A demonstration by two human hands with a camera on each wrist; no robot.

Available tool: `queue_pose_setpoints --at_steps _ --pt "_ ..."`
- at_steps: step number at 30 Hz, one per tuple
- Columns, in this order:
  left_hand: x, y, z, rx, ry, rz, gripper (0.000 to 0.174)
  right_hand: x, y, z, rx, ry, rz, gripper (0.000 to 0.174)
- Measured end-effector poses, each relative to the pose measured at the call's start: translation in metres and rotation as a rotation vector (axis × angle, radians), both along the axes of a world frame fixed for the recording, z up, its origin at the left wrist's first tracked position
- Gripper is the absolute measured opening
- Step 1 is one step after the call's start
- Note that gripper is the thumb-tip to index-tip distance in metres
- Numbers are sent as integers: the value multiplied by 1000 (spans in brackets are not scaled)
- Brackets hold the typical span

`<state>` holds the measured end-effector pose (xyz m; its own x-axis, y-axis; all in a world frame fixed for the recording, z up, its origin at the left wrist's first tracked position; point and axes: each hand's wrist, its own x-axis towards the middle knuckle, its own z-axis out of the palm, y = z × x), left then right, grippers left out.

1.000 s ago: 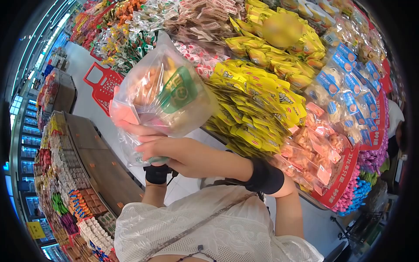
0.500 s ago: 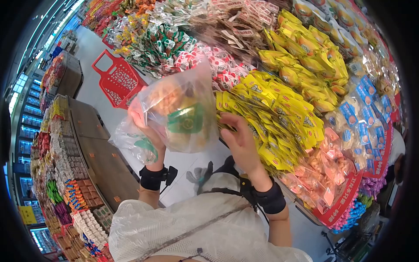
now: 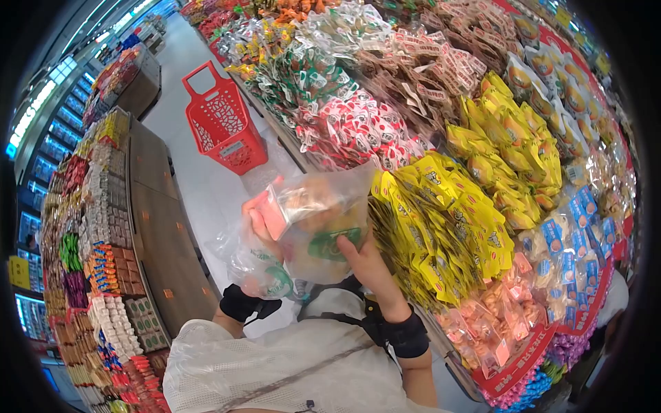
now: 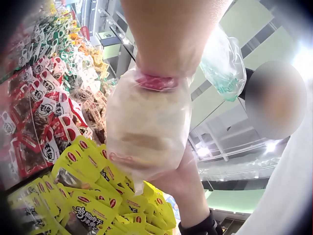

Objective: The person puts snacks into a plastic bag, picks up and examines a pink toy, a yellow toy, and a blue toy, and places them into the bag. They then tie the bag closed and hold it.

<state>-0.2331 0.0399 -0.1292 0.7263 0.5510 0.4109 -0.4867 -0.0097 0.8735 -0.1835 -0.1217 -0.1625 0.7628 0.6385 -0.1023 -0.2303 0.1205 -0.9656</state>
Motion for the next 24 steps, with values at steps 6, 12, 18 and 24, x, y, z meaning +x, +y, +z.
queue_pose_setpoints --at_steps 6,12,18,24 --pt "-26 -18 -5 -120 9 30 31 -23 -10 -15 30 58 46 48" --pt "-43 -34 -18 -125 22 110 30 -42 -21 -41 4 110 31 43" --pt "-67 -29 -32 -118 39 204 30 -48 -10 -49 21 234 135 38" --pt "-97 0 -32 -102 71 314 29 -50 30 -43 24 352 238 38"
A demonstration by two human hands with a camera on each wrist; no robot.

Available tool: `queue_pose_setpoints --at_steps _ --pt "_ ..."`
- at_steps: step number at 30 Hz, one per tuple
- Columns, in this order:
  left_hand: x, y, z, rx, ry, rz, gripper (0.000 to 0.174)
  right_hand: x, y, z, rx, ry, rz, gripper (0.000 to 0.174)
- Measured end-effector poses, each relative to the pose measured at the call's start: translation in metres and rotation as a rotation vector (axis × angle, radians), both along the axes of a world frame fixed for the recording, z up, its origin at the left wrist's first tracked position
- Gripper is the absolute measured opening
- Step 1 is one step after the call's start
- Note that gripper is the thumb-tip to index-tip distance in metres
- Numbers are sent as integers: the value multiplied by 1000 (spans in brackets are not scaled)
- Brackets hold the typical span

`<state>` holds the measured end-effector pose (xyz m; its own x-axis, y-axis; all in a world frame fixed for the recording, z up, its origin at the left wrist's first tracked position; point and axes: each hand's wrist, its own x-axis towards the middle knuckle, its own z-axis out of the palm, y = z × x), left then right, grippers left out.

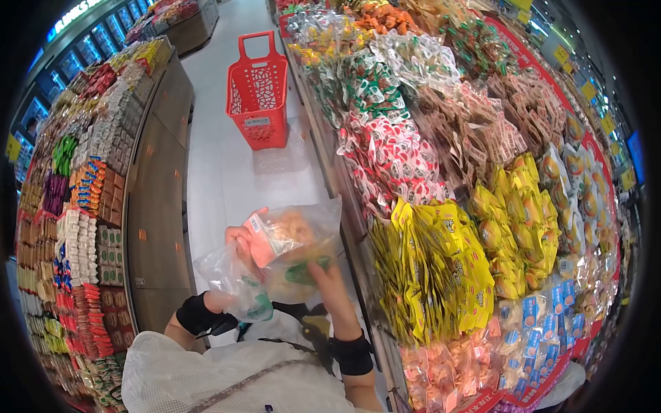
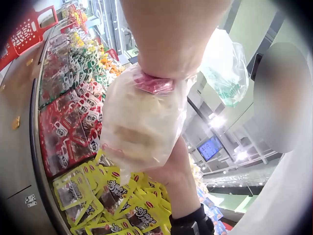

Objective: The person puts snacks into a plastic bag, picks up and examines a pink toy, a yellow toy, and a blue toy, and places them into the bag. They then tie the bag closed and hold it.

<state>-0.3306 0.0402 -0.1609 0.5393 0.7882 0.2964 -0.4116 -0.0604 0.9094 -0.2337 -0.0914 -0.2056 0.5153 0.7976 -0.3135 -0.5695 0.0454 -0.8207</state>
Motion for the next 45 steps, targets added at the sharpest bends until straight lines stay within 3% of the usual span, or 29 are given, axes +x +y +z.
queue_pose_setpoints --at_steps 10,14,17,18,26,33,45 --pt "-20 126 -10 30 67 127 28 9 139 -27 -10 -162 293 45" --pt "-26 193 -12 48 123 151 28 18 209 -12 -27 -263 382 53" --pt "-29 237 -11 58 166 153 28 33 250 4 -6 -129 401 54" --pt "-28 250 -11 60 178 150 28 38 262 3 5 -108 374 45" --pt "-12 334 -15 77 258 145 28 86 307 -12 -87 -94 174 30" --pt "11 380 -25 94 304 192 27 129 342 -20 -111 -72 24 27" --pt "88 485 -18 208 389 345 27 231 463 -29 37 -84 27 24"
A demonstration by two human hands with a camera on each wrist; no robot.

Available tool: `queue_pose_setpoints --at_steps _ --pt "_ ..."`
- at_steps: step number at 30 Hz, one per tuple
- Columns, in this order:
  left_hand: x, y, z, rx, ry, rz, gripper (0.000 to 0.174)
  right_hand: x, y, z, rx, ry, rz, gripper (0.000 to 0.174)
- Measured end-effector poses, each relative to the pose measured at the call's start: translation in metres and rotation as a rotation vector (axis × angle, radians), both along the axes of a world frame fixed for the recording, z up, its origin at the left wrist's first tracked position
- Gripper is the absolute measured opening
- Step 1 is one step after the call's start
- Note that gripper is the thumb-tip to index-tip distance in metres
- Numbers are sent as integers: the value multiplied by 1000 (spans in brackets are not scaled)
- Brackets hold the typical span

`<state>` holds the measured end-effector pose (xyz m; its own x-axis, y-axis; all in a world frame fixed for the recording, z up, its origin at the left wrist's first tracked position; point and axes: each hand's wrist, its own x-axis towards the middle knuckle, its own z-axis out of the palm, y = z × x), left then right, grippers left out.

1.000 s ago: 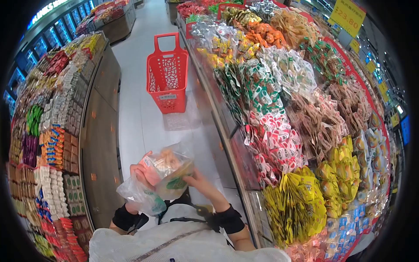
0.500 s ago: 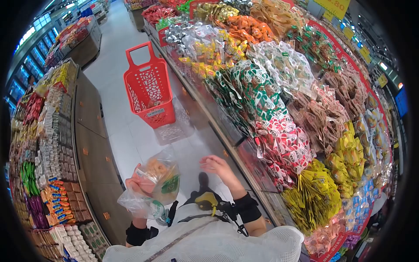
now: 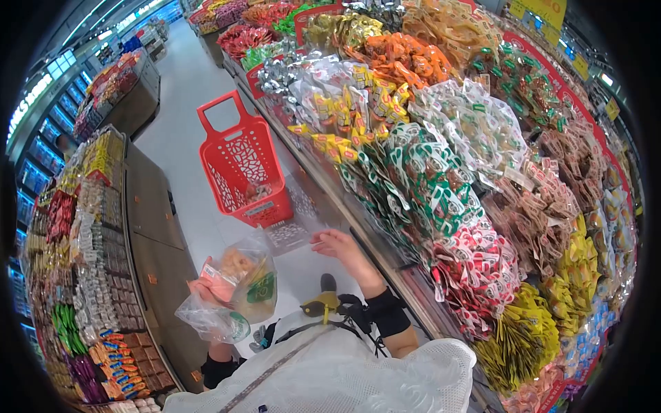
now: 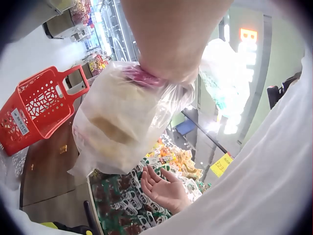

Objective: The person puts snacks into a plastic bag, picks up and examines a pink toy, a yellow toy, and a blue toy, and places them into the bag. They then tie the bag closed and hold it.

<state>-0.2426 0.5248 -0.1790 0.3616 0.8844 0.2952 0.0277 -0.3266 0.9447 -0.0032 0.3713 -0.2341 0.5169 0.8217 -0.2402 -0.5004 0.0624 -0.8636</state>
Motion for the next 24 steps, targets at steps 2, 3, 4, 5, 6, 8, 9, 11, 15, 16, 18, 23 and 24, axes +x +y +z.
queue_pose_setpoints --at_steps 2,3,4,5,6,8,9,11,15,16,18,23,24 --pt "19 20 2 21 14 14 27 21 21 -2 -10 -14 -4 23" --pt "28 29 2 27 20 21 27 31 31 0 -23 -23 -4 23" --pt "35 38 2 36 24 27 27 40 40 2 -38 -33 -3 23" --pt "42 47 2 43 31 35 27 49 50 3 -34 -39 2 23" --pt "48 56 3 48 41 40 27 56 58 4 -34 -40 7 23" --pt "55 72 6 51 58 62 27 64 70 7 -43 -34 22 23" --pt "58 80 6 50 66 70 27 68 76 10 -45 -31 29 23" --pt "68 97 5 49 78 83 28 79 86 15 -38 -32 27 23" --pt "91 133 1 61 130 82 28 96 104 7 -32 -25 -1 24" --pt "99 144 1 67 143 75 28 101 109 3 -43 -27 -7 25" --pt "113 164 -6 71 173 58 28 110 122 0 -57 -15 -23 26" --pt "172 227 -20 113 305 -56 28 138 163 0 -77 -6 -112 25" --pt "186 240 -19 126 320 -86 28 145 173 -2 -88 -24 -144 25"
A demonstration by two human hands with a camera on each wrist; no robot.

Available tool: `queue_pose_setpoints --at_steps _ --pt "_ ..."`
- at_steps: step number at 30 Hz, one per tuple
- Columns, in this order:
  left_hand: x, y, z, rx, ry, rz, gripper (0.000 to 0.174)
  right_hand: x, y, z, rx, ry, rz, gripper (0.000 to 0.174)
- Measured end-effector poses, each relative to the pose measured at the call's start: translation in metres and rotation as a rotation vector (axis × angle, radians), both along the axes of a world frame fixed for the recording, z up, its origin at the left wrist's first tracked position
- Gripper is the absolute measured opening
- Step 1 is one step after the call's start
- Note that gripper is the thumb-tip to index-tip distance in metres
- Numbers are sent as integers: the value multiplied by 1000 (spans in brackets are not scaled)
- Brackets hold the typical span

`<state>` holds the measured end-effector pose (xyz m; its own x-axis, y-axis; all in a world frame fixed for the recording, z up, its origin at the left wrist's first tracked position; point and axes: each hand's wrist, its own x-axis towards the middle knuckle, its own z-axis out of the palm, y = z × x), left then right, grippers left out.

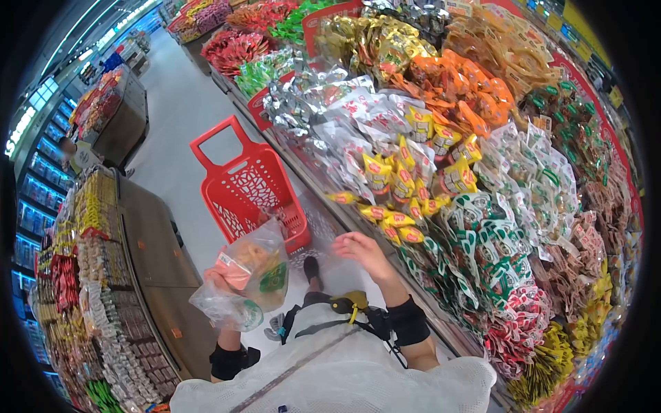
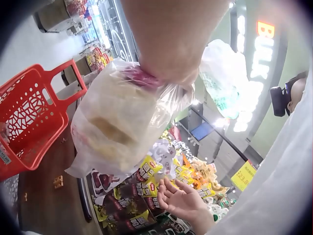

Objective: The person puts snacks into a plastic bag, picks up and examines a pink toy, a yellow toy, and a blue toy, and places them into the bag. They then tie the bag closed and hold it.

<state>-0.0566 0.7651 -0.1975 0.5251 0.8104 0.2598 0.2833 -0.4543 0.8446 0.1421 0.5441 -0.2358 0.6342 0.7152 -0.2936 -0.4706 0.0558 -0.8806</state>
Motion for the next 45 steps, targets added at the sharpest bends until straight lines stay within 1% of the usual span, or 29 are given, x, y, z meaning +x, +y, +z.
queue_pose_setpoints --at_steps 1,4,5,7,8,9,12,15,18,20,22,25,29,32,34,35,38,41,44,45 --pt "16 12 2 8 22 -36 28 7 11 -1 -11 -20 -29 25" --pt "63 39 20 -22 -140 -158 29 27 42 0 -43 -67 -74 25" --pt "67 55 17 -3 48 -188 27 33 52 -1 -43 -71 -87 24" --pt "85 79 14 -1 111 -270 27 43 74 6 -40 -118 -92 23" --pt "94 90 14 -7 91 -303 27 48 84 8 -38 -140 -96 23" --pt "103 100 14 -14 76 -331 27 54 92 7 -64 -169 -53 23" --pt "125 125 14 -43 25 -397 28 60 120 7 -104 -214 -47 23" --pt "144 146 11 -79 -11 -463 29 65 138 17 -120 -196 16 23" --pt "162 159 6 -138 -74 -535 29 69 145 26 -81 -270 -15 24" --pt "170 164 3 -201 -121 -575 30 71 143 33 -99 -306 -46 24" --pt "179 167 2 -259 -172 -610 30 72 139 26 -136 -404 -100 25" --pt "191 170 6 -312 -241 -638 31 72 133 32 -79 -360 -171 25" --pt "205 168 19 -301 -296 -620 32 69 123 40 -27 -297 -236 23" --pt "213 155 44 -222 -250 -552 36 70 112 45 -49 -308 -215 25" --pt "215 148 64 -128 -199 -555 37 69 104 50 -80 -342 -210 24" --pt "217 138 75 -190 -248 -582 37 70 100 52 -95 -364 -206 24" --pt "226 121 90 -244 -396 -650 35 68 90 56 -62 -399 -221 24" --pt "228 117 92 -299 -392 -694 33 65 77 65 -85 -427 -229 24" --pt "231 108 101 -257 -269 -684 33 63 68 64 -82 -435 -245 24" --pt "233 105 101 -275 -284 -708 34 64 66 61 -87 -427 -246 24"
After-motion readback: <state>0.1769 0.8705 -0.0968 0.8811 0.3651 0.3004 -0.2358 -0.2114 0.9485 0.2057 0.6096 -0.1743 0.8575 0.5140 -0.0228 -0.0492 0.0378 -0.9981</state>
